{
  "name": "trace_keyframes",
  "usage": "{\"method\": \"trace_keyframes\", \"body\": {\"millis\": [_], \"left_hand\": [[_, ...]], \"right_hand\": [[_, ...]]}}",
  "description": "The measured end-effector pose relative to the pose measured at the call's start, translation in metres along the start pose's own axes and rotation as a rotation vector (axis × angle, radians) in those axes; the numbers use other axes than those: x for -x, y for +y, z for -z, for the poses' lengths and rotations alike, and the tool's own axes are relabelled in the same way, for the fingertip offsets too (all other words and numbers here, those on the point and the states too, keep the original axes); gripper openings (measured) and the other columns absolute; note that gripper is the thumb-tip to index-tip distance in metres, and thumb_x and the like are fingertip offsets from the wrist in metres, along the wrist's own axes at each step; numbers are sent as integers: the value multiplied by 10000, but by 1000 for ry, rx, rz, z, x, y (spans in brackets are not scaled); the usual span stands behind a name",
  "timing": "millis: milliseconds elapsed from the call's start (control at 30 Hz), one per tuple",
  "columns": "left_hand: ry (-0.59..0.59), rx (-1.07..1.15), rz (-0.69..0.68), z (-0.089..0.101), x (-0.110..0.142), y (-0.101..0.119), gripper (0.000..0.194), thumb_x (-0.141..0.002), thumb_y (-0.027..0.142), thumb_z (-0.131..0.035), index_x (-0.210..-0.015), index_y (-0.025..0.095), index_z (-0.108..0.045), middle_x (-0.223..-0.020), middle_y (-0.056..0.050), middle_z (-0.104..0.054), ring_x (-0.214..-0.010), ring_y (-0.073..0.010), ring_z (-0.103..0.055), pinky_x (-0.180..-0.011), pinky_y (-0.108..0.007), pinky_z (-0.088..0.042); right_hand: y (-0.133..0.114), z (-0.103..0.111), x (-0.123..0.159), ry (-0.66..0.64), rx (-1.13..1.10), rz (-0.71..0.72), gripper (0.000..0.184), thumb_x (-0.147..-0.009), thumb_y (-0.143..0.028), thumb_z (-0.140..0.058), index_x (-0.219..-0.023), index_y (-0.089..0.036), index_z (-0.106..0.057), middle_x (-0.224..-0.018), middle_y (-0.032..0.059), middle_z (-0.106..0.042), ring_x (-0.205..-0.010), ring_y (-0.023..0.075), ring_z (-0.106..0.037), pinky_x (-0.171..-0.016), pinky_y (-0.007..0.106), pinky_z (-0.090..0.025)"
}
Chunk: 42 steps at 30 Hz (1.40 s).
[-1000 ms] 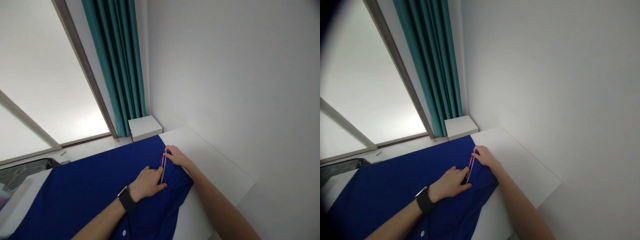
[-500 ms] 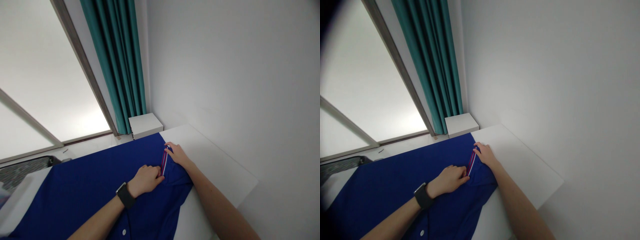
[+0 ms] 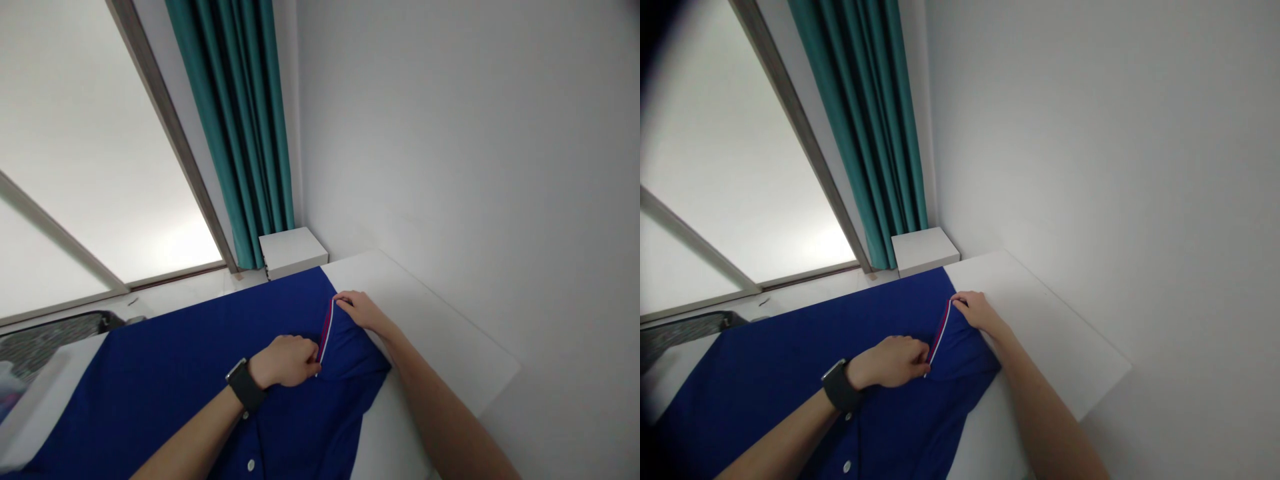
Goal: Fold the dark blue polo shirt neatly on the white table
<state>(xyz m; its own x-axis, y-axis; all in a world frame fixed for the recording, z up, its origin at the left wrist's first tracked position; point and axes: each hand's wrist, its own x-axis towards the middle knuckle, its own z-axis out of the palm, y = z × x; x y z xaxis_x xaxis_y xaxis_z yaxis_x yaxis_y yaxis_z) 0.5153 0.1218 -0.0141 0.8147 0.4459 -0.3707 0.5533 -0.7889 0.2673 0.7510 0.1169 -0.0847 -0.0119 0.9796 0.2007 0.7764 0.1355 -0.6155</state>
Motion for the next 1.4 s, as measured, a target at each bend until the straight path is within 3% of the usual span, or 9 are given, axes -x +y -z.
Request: {"method": "trace_keyframes", "body": {"millis": [67,233,300,500,733,900,1033,1100,1400], "left_hand": [[67,72,17,3,-1,-4,207,-884,406,-499,-879,251,-637,-840,-39,-721,-796,-246,-685,-696,-325,-477],[462,343,40,7,-23,-14,329,-929,406,-438,-1185,218,-523,-941,-35,-689,-878,-202,-647,-753,-294,-471],[518,390,29,8,-38,-15,393,-941,433,-426,-1245,196,-499,-1003,-53,-682,-912,-203,-640,-789,-301,-470],[516,342,45,3,-75,-12,371,-971,472,-360,-930,206,-616,-783,-15,-660,-723,-189,-623,-666,-282,-413],[608,468,104,-5,-82,-33,337,-971,362,-341,-719,208,-505,-719,7,-598,-711,-166,-576,-658,-259,-390],[545,218,157,-7,-70,-41,326,-989,335,-345,-777,204,-555,-761,-14,-662,-749,-192,-618,-723,-299,-366],[591,-4,156,-22,-68,-40,311,-997,324,-351,-891,200,-615,-884,-60,-709,-885,-234,-633,-788,-342,-351],[614,-8,143,-27,-69,-39,295,-992,326,-367,-915,204,-624,-934,-63,-713,-923,-237,-625,-788,-343,-354],[616,80,190,-26,-73,-43,265,-964,317,-413,-828,203,-611,-845,-37,-701,-874,-224,-632,-742,-329,-366]], "right_hand": [[-4,5,3,25,-63,12,208,-900,-242,-518,-978,-202,-707,-1013,69,-732,-963,212,-656,-901,339,-459],[-15,7,6,114,-218,37,165,-892,-259,-510,-928,-204,-661,-935,48,-706,-897,188,-640,-853,317,-471],[-17,4,6,119,-270,45,147,-880,-264,-519,-924,-210,-648,-937,42,-695,-902,188,-634,-858,319,-468],[-12,-5,4,119,-466,41,155,-845,-259,-543,-971,-201,-610,-855,12,-658,-812,163,-619,-800,295,-467],[-11,-3,6,135,-362,-55,197,-873,-309,-515,-1005,-214,-627,-636,-57,-539,-583,125,-493,-608,244,-393],[-11,-6,6,117,-69,-7,181,-895,-213,-504,-997,-219,-654,-732,-10,-631,-749,167,-565,-788,310,-394],[-5,-14,7,87,132,57,223,-868,-171,-555,-1068,-221,-640,-1004,53,-670,-959,211,-550,-901,377,-354],[-2,-15,7,92,178,62,234,-864,-188,-571,-1085,-217,-641,-1005,66,-660,-975,227,-536,-898,388,-362],[19,4,10,236,-27,-50,261,-896,-159,-417,-1007,-200,-649,-966,52,-683,-850,170,-596,-820,308,-448]]}}
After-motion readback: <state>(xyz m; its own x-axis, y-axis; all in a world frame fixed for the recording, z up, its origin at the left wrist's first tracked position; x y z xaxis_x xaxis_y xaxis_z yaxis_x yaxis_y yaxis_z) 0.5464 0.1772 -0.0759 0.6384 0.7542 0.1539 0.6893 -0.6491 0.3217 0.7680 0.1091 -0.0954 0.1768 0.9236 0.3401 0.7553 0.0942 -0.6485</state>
